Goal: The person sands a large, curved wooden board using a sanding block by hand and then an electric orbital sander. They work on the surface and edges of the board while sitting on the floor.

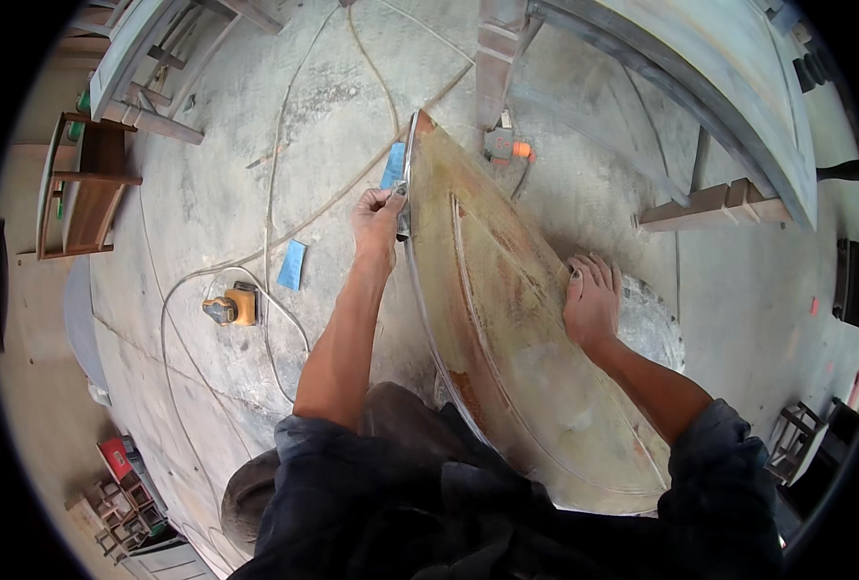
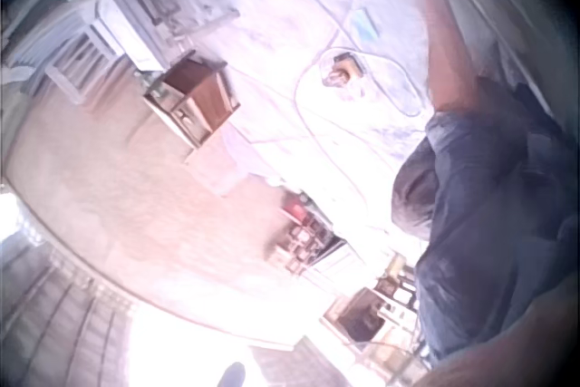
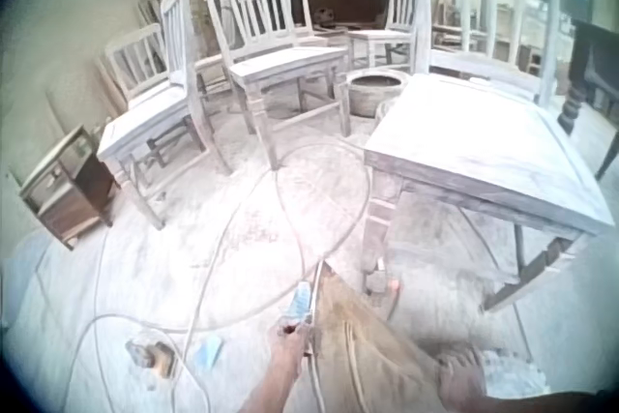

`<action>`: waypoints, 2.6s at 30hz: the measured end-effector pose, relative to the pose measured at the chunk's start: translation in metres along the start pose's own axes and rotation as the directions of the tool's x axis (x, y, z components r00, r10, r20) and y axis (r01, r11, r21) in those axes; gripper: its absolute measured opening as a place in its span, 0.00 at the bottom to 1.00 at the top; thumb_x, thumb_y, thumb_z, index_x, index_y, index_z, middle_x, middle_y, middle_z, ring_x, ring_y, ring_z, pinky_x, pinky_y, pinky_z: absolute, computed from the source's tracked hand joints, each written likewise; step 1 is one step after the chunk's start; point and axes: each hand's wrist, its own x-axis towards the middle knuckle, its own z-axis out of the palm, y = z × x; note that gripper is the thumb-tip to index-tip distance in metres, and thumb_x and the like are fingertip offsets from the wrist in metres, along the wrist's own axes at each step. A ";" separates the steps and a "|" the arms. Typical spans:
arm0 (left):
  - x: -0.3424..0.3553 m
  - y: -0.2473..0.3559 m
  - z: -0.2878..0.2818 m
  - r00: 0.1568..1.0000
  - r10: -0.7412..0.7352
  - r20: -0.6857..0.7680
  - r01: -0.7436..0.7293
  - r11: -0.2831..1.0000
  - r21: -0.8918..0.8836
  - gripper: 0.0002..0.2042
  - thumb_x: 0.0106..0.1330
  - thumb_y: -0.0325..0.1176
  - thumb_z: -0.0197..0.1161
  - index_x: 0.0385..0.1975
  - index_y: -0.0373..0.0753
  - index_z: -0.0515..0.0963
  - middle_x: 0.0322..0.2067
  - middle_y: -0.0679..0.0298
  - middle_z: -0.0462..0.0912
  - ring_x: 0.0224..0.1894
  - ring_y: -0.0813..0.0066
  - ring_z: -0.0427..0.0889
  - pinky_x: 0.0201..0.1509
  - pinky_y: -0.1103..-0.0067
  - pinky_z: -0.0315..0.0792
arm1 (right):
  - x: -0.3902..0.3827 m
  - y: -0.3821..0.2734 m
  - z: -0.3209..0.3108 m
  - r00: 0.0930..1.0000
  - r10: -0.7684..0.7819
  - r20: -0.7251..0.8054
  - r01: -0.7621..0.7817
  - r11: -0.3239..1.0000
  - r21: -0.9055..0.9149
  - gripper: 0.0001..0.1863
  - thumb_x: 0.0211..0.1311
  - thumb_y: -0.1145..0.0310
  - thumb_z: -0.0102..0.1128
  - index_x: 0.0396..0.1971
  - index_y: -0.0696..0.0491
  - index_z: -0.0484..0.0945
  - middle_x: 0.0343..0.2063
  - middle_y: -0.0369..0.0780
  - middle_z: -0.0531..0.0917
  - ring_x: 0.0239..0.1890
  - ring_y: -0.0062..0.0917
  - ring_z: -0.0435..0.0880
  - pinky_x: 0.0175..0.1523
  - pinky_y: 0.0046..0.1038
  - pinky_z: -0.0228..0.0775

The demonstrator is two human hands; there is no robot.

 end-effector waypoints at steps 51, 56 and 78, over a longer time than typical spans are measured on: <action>-0.265 -0.038 -0.034 0.947 0.150 -0.286 -0.069 0.960 0.273 0.09 0.69 0.30 0.66 0.33 0.31 0.76 0.28 0.63 0.79 0.30 0.77 0.72 0.38 0.77 0.70 | -0.002 0.000 0.013 0.999 0.008 -0.038 -0.010 0.999 -0.051 0.24 0.77 0.58 0.36 0.59 0.51 0.78 0.60 0.40 0.80 0.69 0.36 0.69 0.77 0.46 0.48; -0.343 -0.068 -0.026 0.931 0.070 -0.358 -0.011 0.986 0.166 0.08 0.68 0.27 0.63 0.31 0.32 0.71 0.26 0.59 0.77 0.30 0.73 0.75 0.40 0.74 0.72 | 0.007 0.007 0.018 0.997 -0.013 -0.078 0.010 0.999 -0.042 0.23 0.77 0.58 0.37 0.58 0.51 0.78 0.60 0.40 0.80 0.68 0.36 0.70 0.76 0.46 0.49; -0.204 -0.041 -0.040 0.974 0.096 -0.204 -0.069 0.988 0.135 0.06 0.64 0.26 0.69 0.31 0.32 0.78 0.25 0.68 0.79 0.28 0.83 0.73 0.34 0.80 0.70 | 0.004 0.023 0.029 0.997 -0.039 -0.067 0.032 0.993 -0.110 0.23 0.77 0.59 0.36 0.59 0.51 0.77 0.61 0.40 0.79 0.69 0.36 0.69 0.77 0.45 0.48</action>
